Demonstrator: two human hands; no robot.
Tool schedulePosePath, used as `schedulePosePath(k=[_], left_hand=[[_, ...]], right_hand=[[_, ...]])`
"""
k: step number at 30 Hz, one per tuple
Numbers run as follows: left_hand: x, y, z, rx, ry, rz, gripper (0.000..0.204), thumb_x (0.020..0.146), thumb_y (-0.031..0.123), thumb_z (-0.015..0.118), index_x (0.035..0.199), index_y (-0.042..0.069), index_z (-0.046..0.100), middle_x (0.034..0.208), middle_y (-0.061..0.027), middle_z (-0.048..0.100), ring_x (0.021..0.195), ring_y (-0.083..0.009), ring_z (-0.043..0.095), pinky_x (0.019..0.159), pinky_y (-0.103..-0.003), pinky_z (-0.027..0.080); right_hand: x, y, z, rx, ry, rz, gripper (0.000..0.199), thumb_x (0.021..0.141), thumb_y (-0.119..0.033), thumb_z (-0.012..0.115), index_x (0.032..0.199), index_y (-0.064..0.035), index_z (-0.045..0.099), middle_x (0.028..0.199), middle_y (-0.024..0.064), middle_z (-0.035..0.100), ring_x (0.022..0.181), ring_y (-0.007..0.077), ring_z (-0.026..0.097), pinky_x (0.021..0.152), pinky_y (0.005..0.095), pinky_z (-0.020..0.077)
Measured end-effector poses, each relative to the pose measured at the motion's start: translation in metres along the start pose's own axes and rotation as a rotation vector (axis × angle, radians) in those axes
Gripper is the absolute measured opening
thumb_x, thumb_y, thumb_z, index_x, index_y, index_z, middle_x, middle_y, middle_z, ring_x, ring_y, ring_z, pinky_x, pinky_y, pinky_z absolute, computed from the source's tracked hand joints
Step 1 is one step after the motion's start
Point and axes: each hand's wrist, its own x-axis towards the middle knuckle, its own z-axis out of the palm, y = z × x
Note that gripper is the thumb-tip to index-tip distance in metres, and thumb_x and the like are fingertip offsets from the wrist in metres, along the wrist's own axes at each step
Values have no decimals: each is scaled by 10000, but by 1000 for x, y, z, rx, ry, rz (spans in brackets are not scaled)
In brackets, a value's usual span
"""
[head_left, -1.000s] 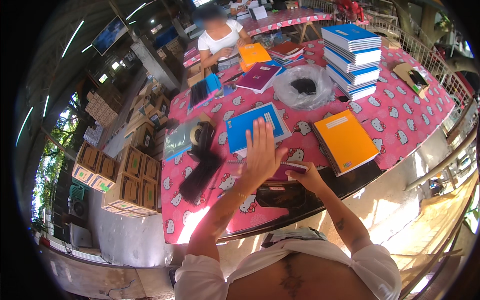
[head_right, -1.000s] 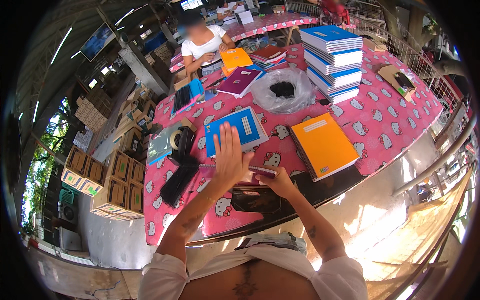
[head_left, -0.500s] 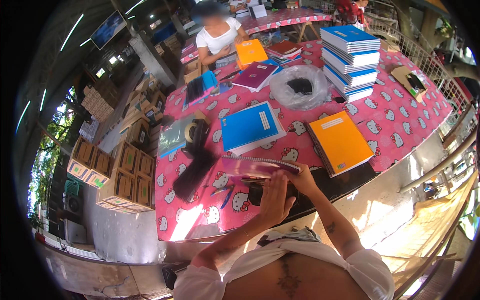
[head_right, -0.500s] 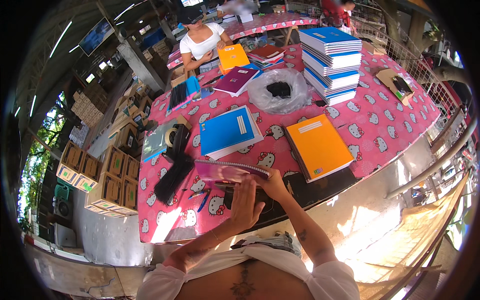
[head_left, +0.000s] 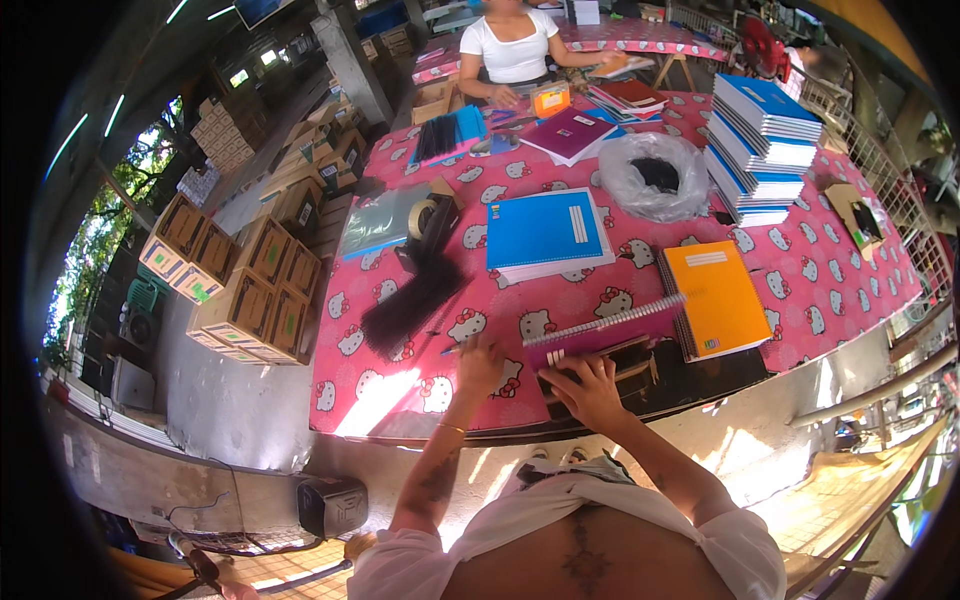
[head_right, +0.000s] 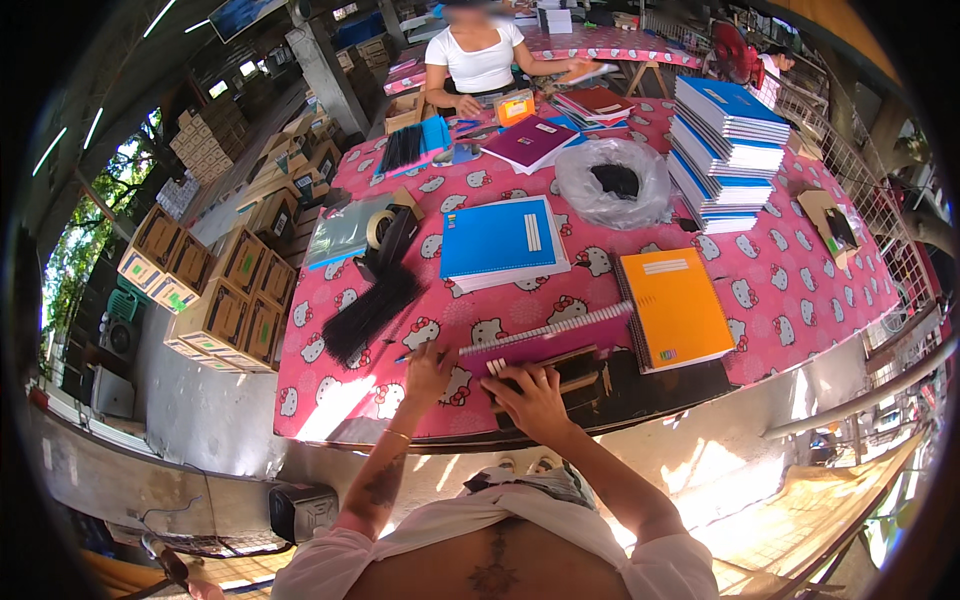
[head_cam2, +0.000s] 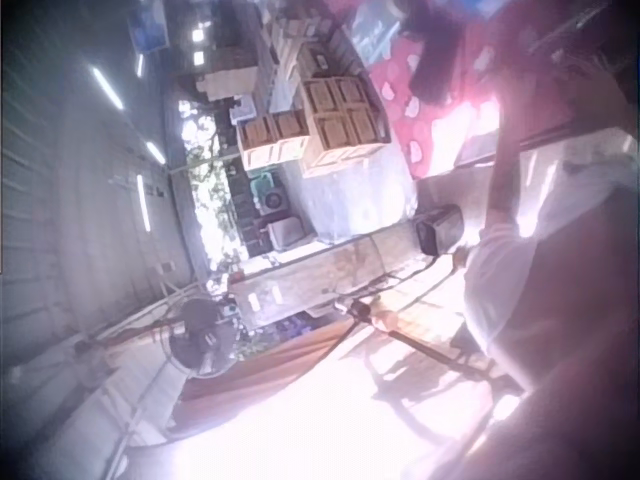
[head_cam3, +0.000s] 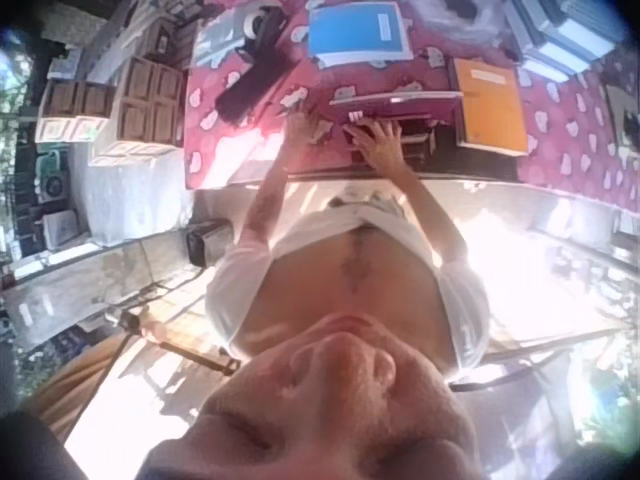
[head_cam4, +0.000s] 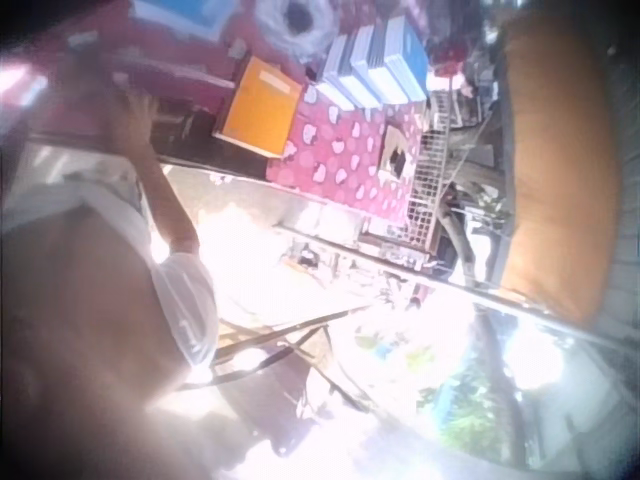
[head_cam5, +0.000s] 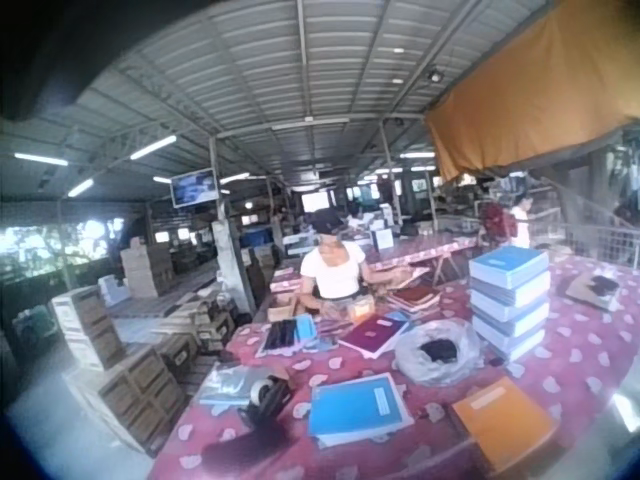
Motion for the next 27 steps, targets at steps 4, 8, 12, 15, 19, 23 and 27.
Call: schedulePosePath(k=[4,8,12,15,19,23,27], left_hand=[[-30,-70,20,407,331,350,526,920,249,632,1371,21,486,1358,-202,502,1244,-395,481,993,-556,411],[-27,-77,11,313,268,223,499,928,238,618,1359,17,499,1312,-191,511,1199,-373,492,1000,-547,409],[-20,-81,10,348,399,242,404,952,234,585,1290,15,553,1112,-182,618,1043,-344,588,901,-504,485],[-18,-67,-8,-469,260,-114,354,998,266,550,1254,24,586,1020,-157,662,932,-299,651,800,-447,536],[-45,39,-52,-1517,-82,-175,360,1047,293,502,1246,7,591,1064,-152,683,891,-260,709,729,-405,590],[-45,61,-70,-1710,-271,-119,362,1051,258,480,1249,-33,569,1097,-187,671,966,-307,707,830,-466,602],[-39,64,-74,-1734,-347,-167,369,1046,233,485,1279,-48,542,1108,-194,662,993,-330,700,850,-508,599]], right_hand=[[40,-19,12,-135,28,100,484,838,-192,711,1314,-209,626,1198,25,527,1119,268,484,894,471,388],[100,-49,-33,-201,236,42,381,871,-216,695,1246,-157,653,1128,42,580,1059,252,548,854,438,424],[125,-9,-22,-228,143,83,245,873,-239,705,1096,-139,693,973,40,667,892,242,639,778,407,460],[132,-9,-17,-195,182,75,173,872,-255,712,979,-121,693,819,39,693,741,247,673,704,393,474],[128,-7,-22,-157,187,142,146,868,-241,713,944,-120,681,790,47,691,725,259,682,689,400,476],[129,-12,-21,-124,169,151,123,853,-209,714,938,-130,674,798,46,691,724,265,683,695,401,479],[131,-12,-22,-141,177,135,121,843,-191,712,941,-135,669,797,44,687,727,267,685,704,404,482]])
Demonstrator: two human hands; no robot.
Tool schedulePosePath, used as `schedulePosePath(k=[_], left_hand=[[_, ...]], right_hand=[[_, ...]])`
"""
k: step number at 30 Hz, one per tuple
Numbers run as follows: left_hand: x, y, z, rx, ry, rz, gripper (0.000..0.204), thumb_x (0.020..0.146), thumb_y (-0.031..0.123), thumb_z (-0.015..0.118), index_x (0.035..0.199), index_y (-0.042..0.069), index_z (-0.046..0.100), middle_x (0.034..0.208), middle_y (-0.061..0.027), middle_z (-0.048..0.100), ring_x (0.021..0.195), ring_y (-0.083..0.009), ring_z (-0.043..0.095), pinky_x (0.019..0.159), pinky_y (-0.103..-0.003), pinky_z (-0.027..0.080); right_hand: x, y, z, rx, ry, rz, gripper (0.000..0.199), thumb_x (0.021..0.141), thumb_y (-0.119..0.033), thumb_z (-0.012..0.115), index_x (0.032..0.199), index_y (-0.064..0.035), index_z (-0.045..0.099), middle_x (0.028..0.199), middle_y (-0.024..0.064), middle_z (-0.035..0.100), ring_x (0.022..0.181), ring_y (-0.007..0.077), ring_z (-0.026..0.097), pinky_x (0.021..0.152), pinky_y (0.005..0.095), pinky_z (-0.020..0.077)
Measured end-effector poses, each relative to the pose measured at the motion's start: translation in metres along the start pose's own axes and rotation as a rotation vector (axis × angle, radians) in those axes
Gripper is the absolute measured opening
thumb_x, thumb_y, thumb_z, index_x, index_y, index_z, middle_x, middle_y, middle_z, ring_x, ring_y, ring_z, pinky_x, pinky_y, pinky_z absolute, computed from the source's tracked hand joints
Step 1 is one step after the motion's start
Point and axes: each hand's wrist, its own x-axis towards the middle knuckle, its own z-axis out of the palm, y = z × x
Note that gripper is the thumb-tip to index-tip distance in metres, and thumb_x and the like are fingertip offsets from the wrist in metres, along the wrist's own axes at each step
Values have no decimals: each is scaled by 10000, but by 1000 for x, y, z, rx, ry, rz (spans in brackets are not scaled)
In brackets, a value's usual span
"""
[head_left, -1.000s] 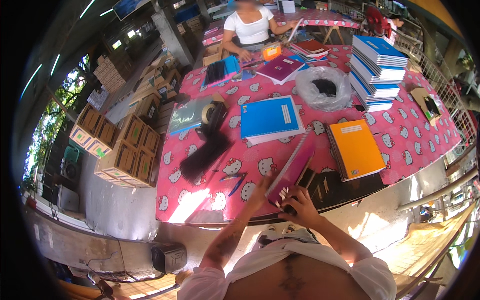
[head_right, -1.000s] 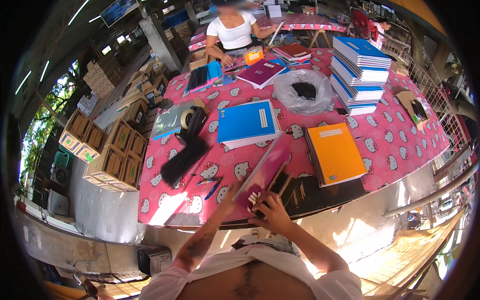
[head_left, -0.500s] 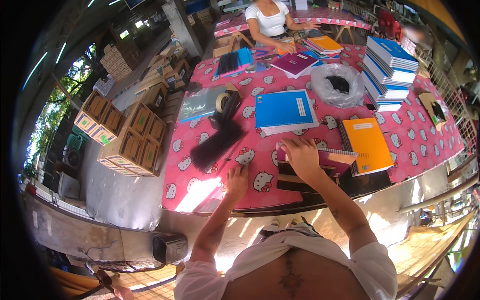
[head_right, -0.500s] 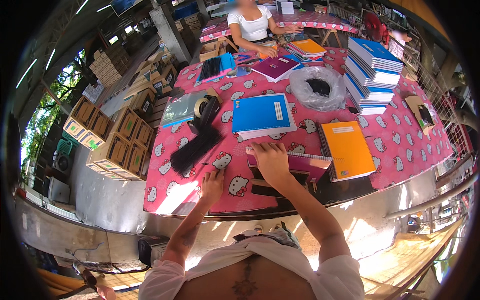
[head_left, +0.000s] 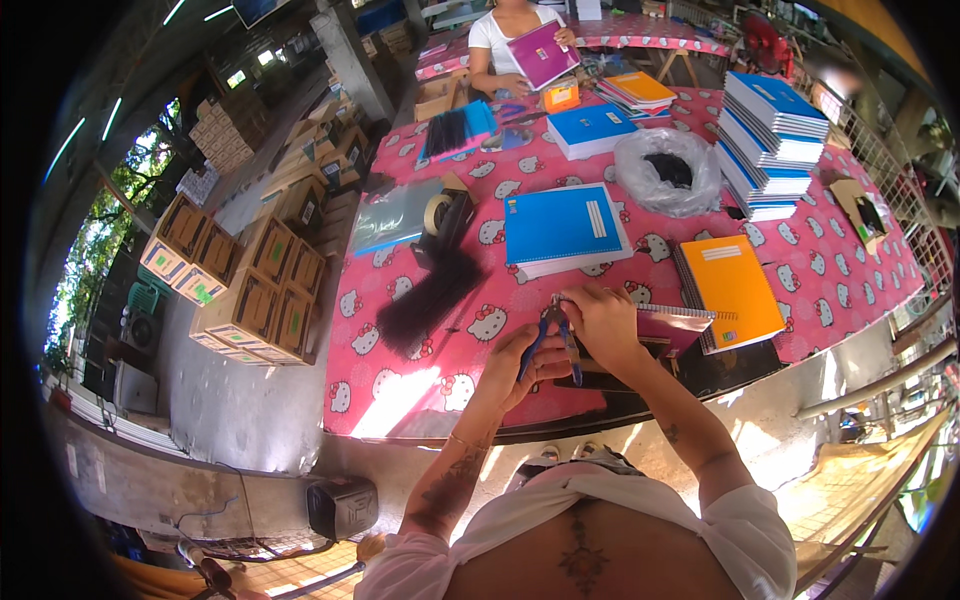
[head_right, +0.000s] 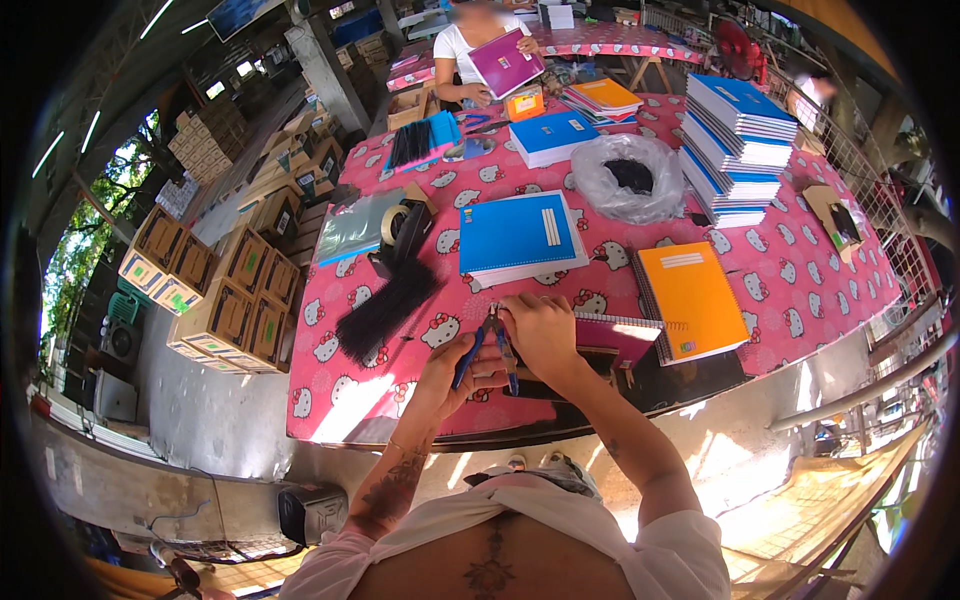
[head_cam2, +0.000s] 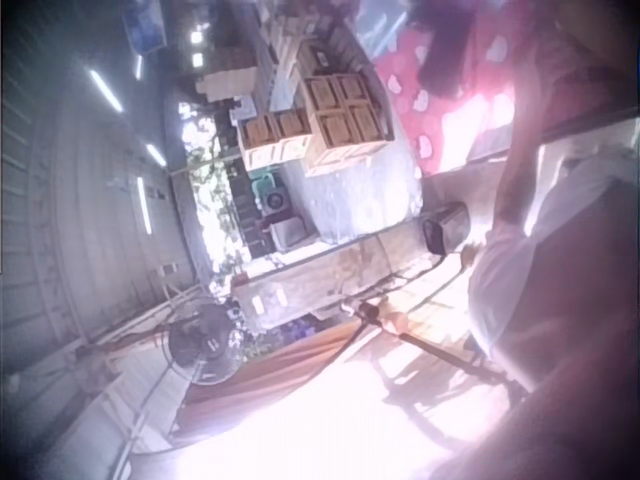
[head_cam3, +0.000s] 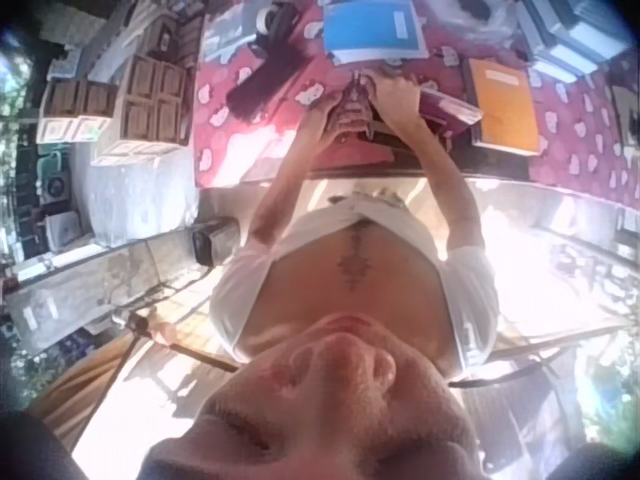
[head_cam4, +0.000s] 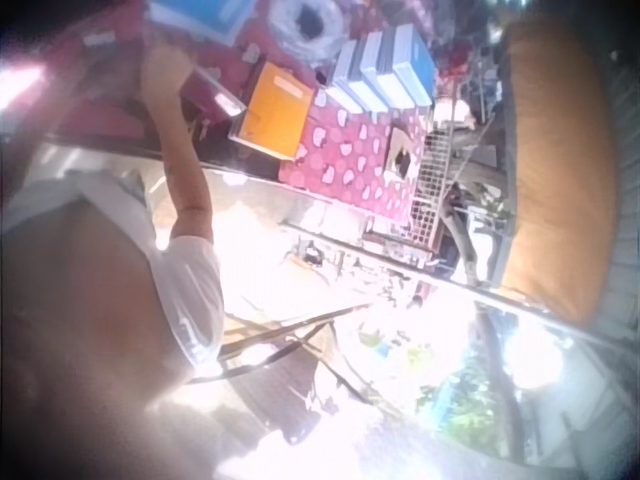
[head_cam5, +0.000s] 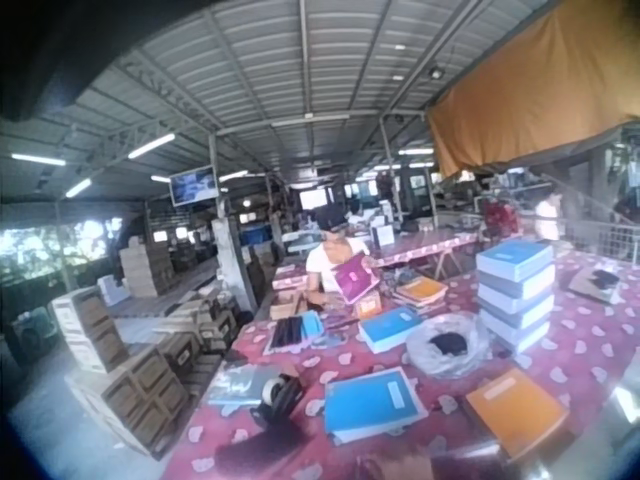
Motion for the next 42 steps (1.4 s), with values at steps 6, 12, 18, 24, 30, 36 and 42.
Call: schedulePosePath(k=[6,12,18,24,30,36,42], left_hand=[[8,10,-7,40,53,-31,232,1020,223,538,1134,30,596,1030,-144,675,989,-339,703,856,-527,582],[16,3,-17,120,54,-84,206,1005,258,580,1072,65,603,1133,-141,660,1106,-310,644,942,-499,532],[2,11,-2,89,-218,-153,434,1052,391,482,1331,61,511,1292,-160,620,1204,-296,608,971,-469,516],[-7,-5,-7,-227,-285,-146,534,1060,488,395,1361,59,497,1227,-148,647,1153,-313,640,945,-473,532],[12,5,-22,20,-145,-94,451,1050,434,451,1258,48,557,1175,-208,670,1041,-425,677,863,-572,559],[23,6,-20,2,-121,-132,402,1045,386,471,1214,30,556,1105,-240,687,1010,-440,688,836,-570,575],[17,6,-17,31,-96,-137,458,1068,365,404,1340,10,501,1133,-171,665,987,-359,691,820,-480,589]], right_hand=[[1,0,-2,7,-47,25,124,830,-179,717,937,-139,670,803,39,683,745,264,686,724,404,490],[0,0,0,17,-24,40,111,827,-176,717,926,-141,680,806,39,678,742,259,686,725,402,491],[-2,0,1,0,-40,71,125,820,-172,716,938,-139,688,811,41,686,746,260,690,730,408,495],[-1,-7,-3,-58,-36,91,133,820,-175,716,946,-137,694,816,41,695,747,256,694,732,409,498],[-1,-13,-6,-49,-58,109,140,833,-186,716,963,-137,704,828,41,699,759,260,698,740,405,503],[-5,-13,-5,-55,-45,125,152,835,-193,718,974,-131,709,848,38,702,759,274,694,753,407,506],[-6,-16,-5,-21,-17,104,148,838,-195,718,969,-127,708,845,39,700,761,275,691,750,407,502]])
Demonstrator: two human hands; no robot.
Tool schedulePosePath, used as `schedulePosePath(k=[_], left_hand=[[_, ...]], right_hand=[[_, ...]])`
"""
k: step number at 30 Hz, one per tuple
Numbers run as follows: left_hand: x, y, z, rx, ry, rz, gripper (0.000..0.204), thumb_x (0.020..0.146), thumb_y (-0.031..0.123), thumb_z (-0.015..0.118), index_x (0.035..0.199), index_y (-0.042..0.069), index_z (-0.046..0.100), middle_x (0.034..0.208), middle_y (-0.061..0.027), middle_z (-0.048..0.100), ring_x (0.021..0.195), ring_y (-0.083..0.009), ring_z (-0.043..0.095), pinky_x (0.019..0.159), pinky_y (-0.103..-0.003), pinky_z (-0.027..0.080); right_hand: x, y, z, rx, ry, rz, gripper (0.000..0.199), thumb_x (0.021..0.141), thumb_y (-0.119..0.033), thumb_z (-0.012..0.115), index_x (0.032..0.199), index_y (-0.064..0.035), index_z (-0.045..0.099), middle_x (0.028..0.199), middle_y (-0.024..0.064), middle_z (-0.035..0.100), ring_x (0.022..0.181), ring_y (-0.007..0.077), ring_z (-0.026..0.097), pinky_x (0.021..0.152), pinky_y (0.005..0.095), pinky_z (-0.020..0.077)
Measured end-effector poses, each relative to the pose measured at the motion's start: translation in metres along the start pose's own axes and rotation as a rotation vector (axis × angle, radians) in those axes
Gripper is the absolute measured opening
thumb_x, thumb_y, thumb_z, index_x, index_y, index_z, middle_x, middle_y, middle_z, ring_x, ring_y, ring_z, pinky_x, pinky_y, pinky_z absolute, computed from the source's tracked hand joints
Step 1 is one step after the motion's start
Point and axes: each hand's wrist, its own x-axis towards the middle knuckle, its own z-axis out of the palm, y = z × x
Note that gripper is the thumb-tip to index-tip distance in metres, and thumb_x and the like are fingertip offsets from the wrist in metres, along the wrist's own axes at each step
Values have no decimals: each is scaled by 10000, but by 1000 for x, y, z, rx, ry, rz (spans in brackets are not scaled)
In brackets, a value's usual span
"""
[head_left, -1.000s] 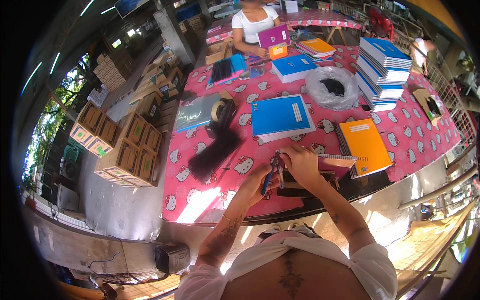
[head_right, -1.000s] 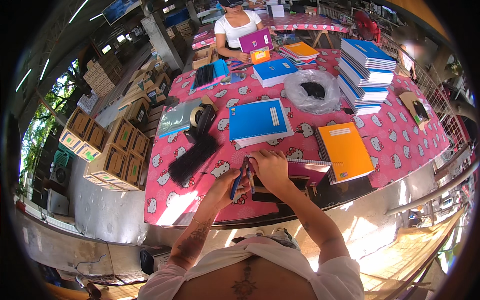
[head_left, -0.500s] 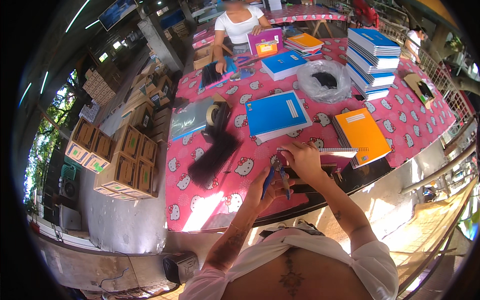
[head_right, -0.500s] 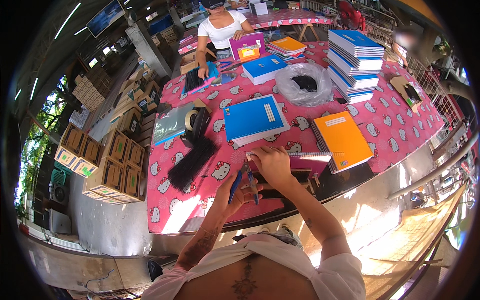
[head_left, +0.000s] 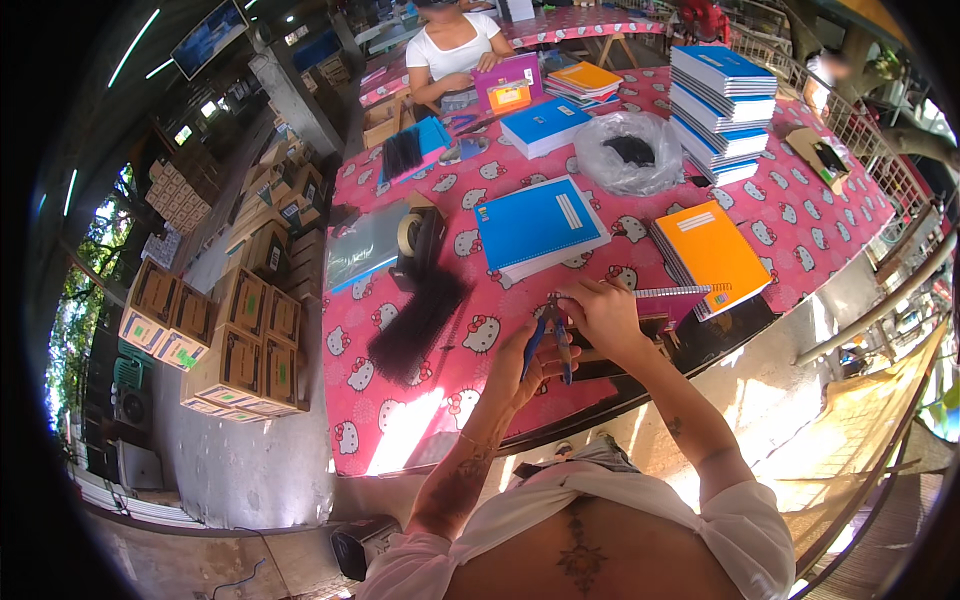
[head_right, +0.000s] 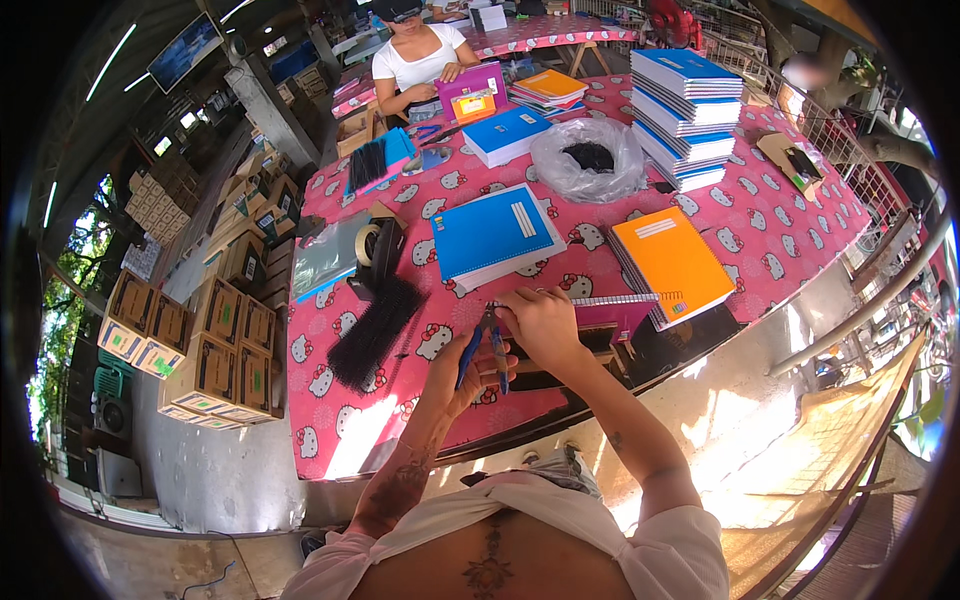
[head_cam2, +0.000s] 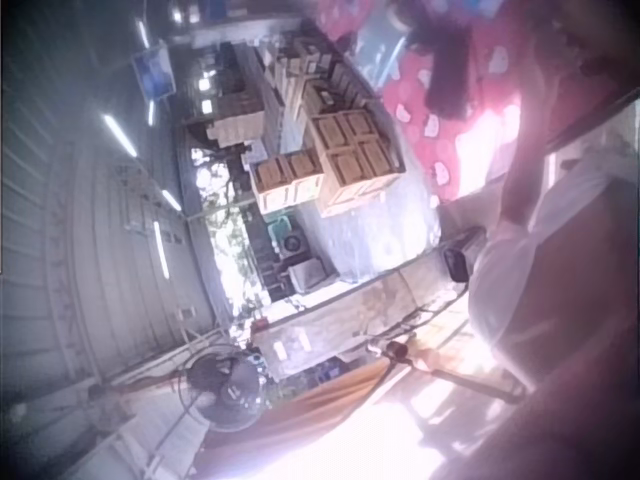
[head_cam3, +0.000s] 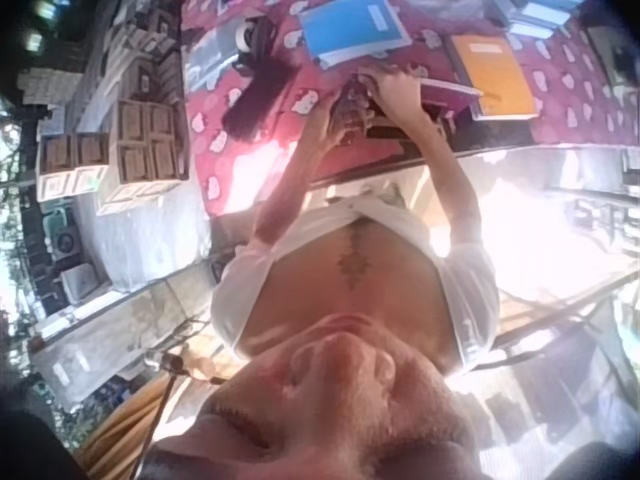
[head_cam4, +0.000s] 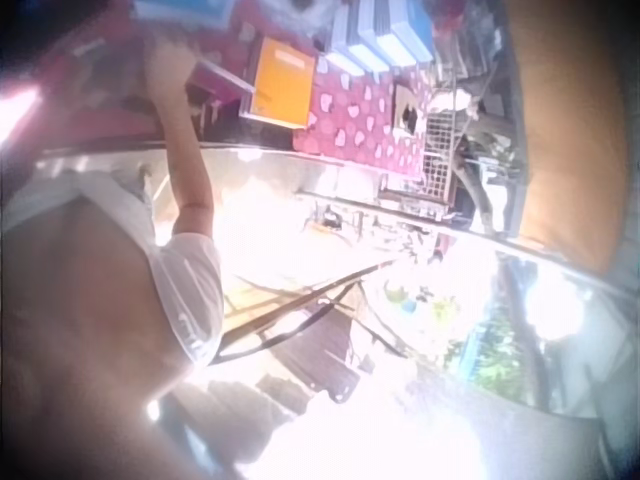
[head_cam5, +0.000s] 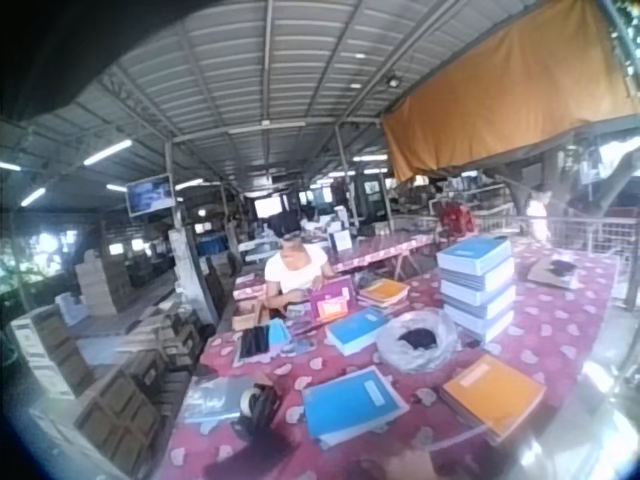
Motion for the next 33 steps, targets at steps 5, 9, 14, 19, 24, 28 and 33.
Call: schedulePosePath(k=[5,9,14,19,24,28,33], left_hand=[[-7,4,6,760,194,380,381,1045,321,504,1264,27,609,1061,-148,668,878,-298,679,767,-403,556],[5,12,-15,1251,226,572,259,974,222,637,1162,56,700,985,-144,646,817,-262,636,714,-378,504],[-14,-36,-134,1484,396,394,366,918,198,682,1260,73,647,1055,-149,633,974,-322,614,817,-434,495],[29,-16,36,1701,626,1240,432,895,226,693,1303,109,607,1191,-167,630,1138,-377,583,911,-518,469],[82,-2,136,1873,-91,837,269,870,154,723,1123,71,681,935,-139,697,835,-325,673,730,-420,523],[98,29,199,1481,218,1148,314,909,92,702,1216,45,656,892,-145,690,740,-244,666,670,-358,529],[196,-72,258,955,248,765,519,961,141,640,1424,-24,474,1354,-243,587,1242,-325,589,1019,-415,464]], right_hand=[[0,4,1,-39,0,-26,157,834,-225,728,959,-131,709,829,29,701,754,261,690,762,394,489],[-2,14,-6,-30,-85,-15,273,836,-251,736,1083,-140,699,924,46,705,821,256,690,816,390,474],[-11,42,-90,-213,-4,-10,494,860,-269,731,1322,-158,595,1150,109,658,979,294,662,933,425,435],[-66,264,-186,-322,172,598,422,916,-287,660,1301,-124,601,1213,195,648,1076,402,634,885,529,498],[-174,430,-166,-241,-1,709,485,883,-300,693,1312,-89,613,1119,211,692,1018,378,674,861,466,529],[-169,395,-143,40,-20,817,499,872,-264,705,1335,-101,615,982,196,714,905,317,700,797,401,530],[-182,403,-153,72,59,825,430,855,-256,702,1259,-119,656,946,210,707,918,378,693,793,442,528]])
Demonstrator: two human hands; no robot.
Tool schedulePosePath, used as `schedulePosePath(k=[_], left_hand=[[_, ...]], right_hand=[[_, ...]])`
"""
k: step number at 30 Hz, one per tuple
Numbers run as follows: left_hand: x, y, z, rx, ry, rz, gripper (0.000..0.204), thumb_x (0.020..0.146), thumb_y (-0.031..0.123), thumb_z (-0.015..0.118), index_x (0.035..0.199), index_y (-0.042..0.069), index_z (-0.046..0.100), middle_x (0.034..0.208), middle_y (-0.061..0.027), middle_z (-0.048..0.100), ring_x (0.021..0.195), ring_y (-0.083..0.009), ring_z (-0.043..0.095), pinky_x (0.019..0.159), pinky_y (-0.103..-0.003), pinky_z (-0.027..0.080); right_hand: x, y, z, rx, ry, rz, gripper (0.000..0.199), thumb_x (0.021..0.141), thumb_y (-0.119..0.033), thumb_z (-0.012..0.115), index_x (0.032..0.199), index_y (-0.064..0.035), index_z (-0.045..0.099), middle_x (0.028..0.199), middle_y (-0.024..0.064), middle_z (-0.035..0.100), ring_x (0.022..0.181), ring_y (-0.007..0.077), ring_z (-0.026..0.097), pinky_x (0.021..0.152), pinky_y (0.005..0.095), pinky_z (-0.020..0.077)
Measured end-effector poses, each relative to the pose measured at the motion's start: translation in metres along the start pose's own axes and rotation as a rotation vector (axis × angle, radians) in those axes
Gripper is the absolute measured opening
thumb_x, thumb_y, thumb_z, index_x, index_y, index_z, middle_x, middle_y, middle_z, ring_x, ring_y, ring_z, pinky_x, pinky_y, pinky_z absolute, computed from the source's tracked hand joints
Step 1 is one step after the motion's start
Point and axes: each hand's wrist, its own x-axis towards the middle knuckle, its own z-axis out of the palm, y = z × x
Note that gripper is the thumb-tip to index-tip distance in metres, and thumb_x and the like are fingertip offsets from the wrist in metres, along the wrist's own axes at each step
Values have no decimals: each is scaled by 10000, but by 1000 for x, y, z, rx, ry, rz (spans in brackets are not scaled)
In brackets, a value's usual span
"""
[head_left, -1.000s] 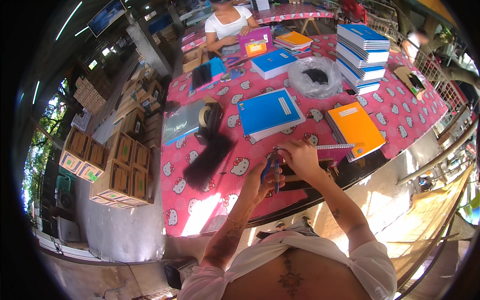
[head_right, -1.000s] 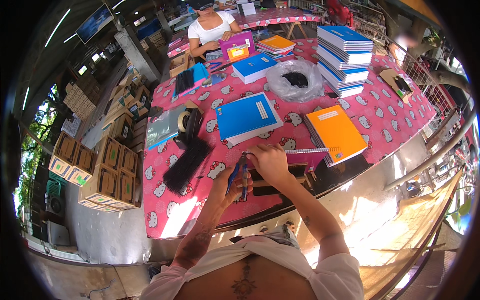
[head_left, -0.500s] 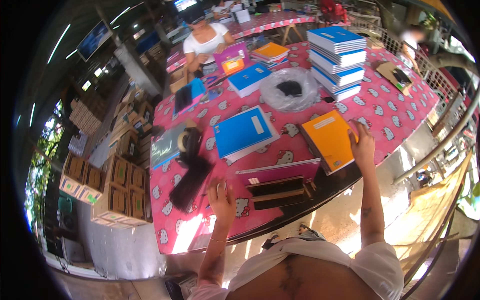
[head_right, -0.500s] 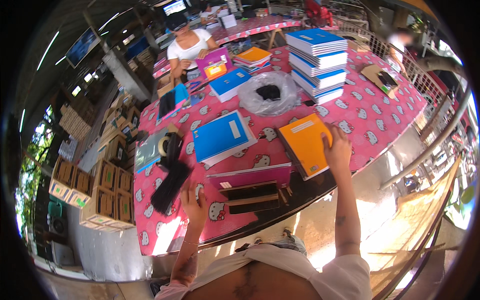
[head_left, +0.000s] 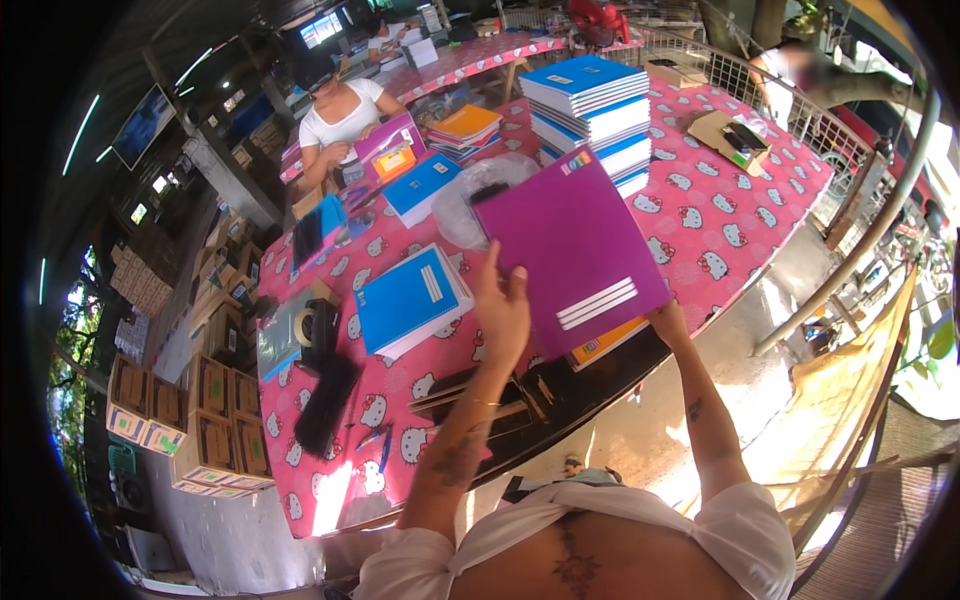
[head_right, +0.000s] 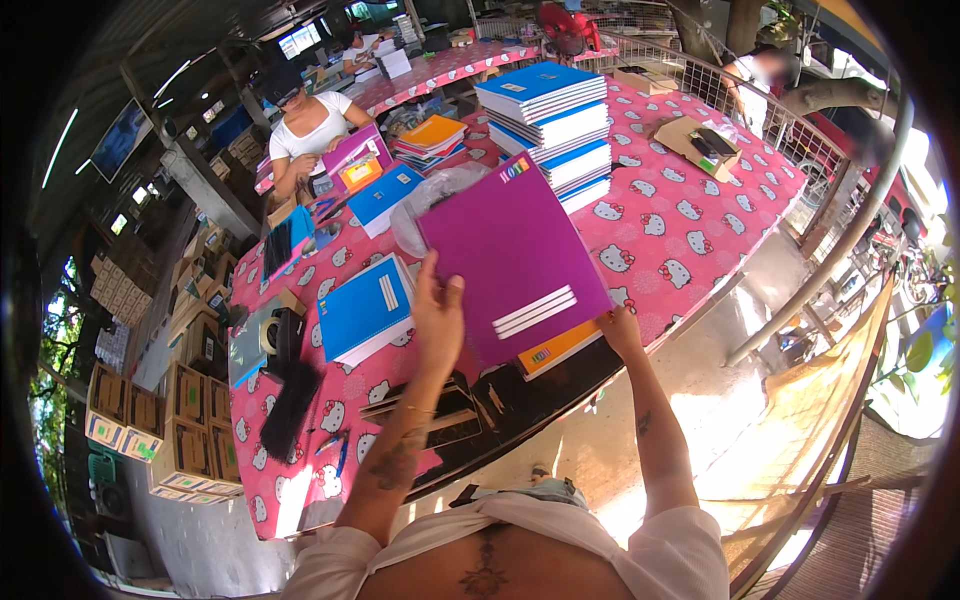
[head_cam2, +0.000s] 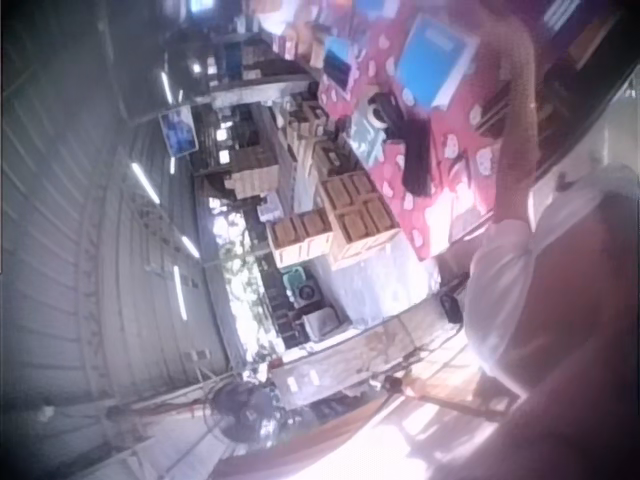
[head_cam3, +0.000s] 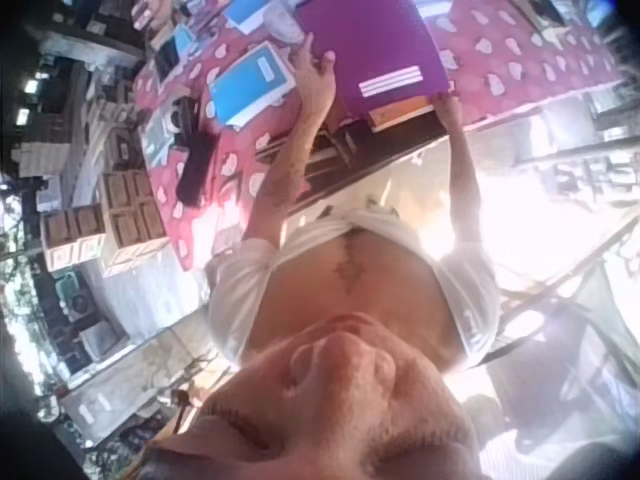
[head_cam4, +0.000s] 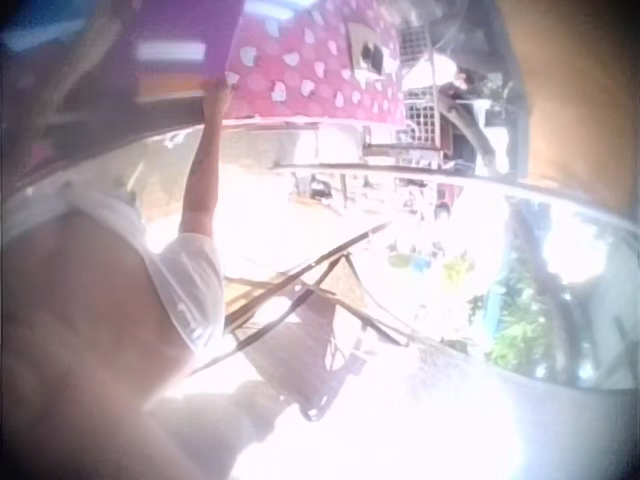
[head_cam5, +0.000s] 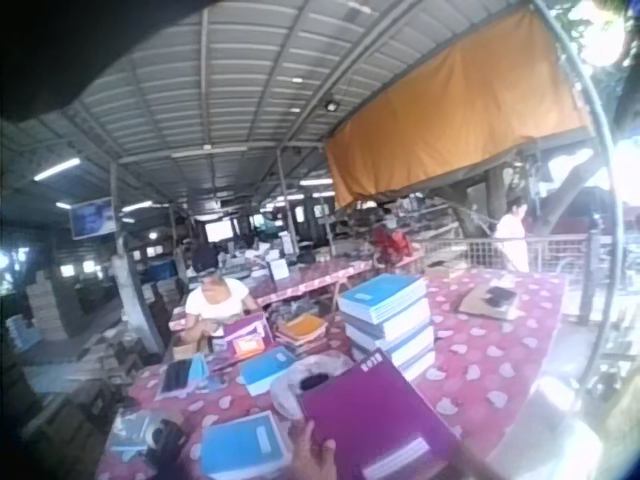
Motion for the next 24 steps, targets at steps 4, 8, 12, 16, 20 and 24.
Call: schedulePosePath(k=[4,8,12,16,20,24], left_hand=[[-31,-136,78,428,66,-12,518,964,152,621,1420,-31,456,1252,-285,541,1082,-430,582,948,-508,466],[-43,-146,100,585,-62,-107,533,971,183,608,1432,-19,435,1163,-265,526,1084,-427,556,924,-505,473],[-40,-157,92,611,-11,-139,537,967,228,617,1435,23,451,1135,-254,531,1049,-408,553,897,-499,476],[-32,-149,78,649,-69,-167,513,971,274,614,1417,53,490,1171,-282,527,1104,-451,538,933,-521,467],[-21,-94,35,731,-293,284,487,921,306,690,1332,65,584,1291,-285,543,1113,-447,574,957,-493,483],[46,-103,-130,596,-475,374,455,838,235,768,1241,63,645,1207,-161,631,1132,-330,604,958,-420,502]], right_hand=[[10,2,16,32,-7,-46,358,852,-212,698,1185,-83,672,868,189,691,815,330,683,719,408,513],[8,32,12,89,48,-117,315,921,-208,623,1188,-51,679,799,123,690,698,254,668,645,376,505],[11,22,6,834,-139,297,335,964,-186,580,1247,-23,658,927,89,732,763,240,690,705,361,531],[3,12,5,785,-187,252,361,967,-161,622,1289,3,628,1083,81,705,947,195,660,845,320,504],[-16,-1,2,451,39,51,341,957,-142,640,1265,2,619,1126,124,678,1067,257,641,949,345,466],[-54,-126,-7,118,289,-327,331,922,-110,649,1238,-17,619,1164,160,663,1060,325,647,934,390,486]])
